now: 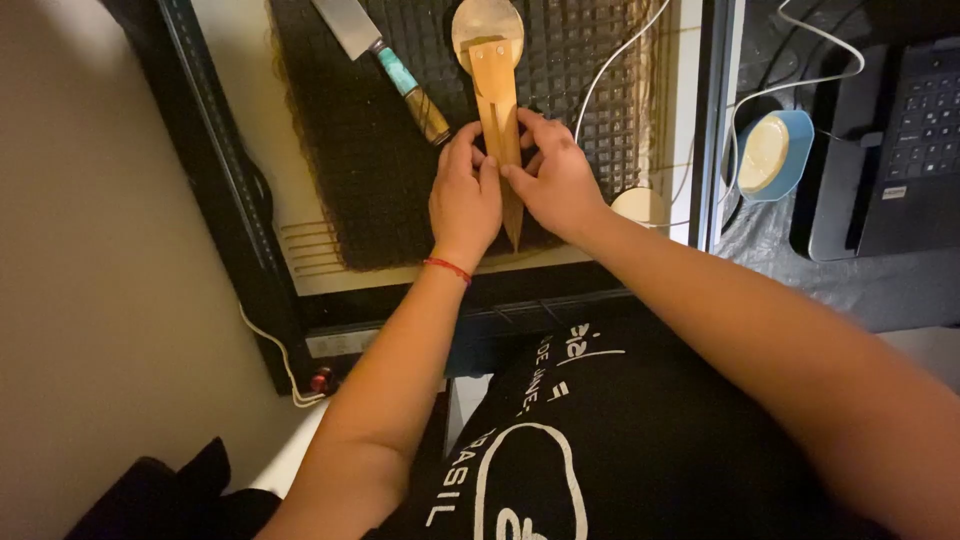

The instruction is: The person assembles a wooden object by inserting a small rectangular piece into a slot on a larger wooden piece. They then open a wooden box, remove a small wooden block, and place it inside the box.

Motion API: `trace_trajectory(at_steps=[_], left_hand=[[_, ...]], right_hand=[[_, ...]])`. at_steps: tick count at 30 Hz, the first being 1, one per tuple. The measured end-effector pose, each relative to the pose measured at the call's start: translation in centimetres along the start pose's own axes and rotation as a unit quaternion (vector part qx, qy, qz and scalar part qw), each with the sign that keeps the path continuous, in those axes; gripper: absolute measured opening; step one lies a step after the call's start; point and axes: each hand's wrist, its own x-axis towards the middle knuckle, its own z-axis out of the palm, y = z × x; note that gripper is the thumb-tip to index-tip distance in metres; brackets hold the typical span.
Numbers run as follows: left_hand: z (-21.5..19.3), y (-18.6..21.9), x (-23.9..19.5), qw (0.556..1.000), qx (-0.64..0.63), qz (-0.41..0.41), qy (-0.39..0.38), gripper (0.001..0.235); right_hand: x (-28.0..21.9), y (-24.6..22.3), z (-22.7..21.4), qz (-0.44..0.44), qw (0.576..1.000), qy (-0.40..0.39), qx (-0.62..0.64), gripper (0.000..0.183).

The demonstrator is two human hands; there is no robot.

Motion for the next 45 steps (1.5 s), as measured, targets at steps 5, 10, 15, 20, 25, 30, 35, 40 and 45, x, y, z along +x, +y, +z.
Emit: trace_trajectory(at_steps=[5,10,15,20,25,30,35,40,45], left_hand=[[0.1,0.1,0.0,1.000,0.004,-0.015,0.000,0.036],[-0.1,0.2,0.0,1.000,-0.003,-0.018,-0.005,0.037],[0.1,-0.2,0.2,1.000,-0.006,0.001,-0.001,0.037],[0.3,-0.6,0.1,1.000,-0.020,-0.009,0.006,0.036],[0.9,-1.9,0.3,0.999,-0.039,-0.024,0.009,0.034],[0.8,-1.9,0.1,0.998,-0.057,-0.010,0.026,0.033],[0.6,-2.0,-0.1,0.995,-0.094,0.000,0.027,0.033],[0.7,-2.4,-0.1,0.994,-0.106,0.017,0.034,0.031],[0.7,-2.3,-0.2,0.992,-0.117,0.014,0.036,0.032]], right_hand=[[-0.2,-0.8,-0.1,-0.010,1.000,0.002,-0.027,0.061],[0.3,0.4,0.2,-0.004,1.000,0.010,-0.029,0.061],[0.2,0.6,0.1,-0.017,0.999,0.017,0.024,0.061],[-0.2,0.1,-0.2,-0.005,1.000,0.012,0.017,0.061],[-0.8,0.7,0.3,0.008,1.000,0.001,-0.007,0.060],[-1.8,-0.6,0.0,0.003,1.000,-0.001,0.020,0.064],[-1.7,0.1,0.2,-0.002,1.000,0.000,0.027,0.064],[-2.0,-0.1,0.0,-0.003,0.999,0.001,0.039,0.064],[-1.9,-0.3,0.0,-0.006,0.999,-0.005,0.041,0.064]])
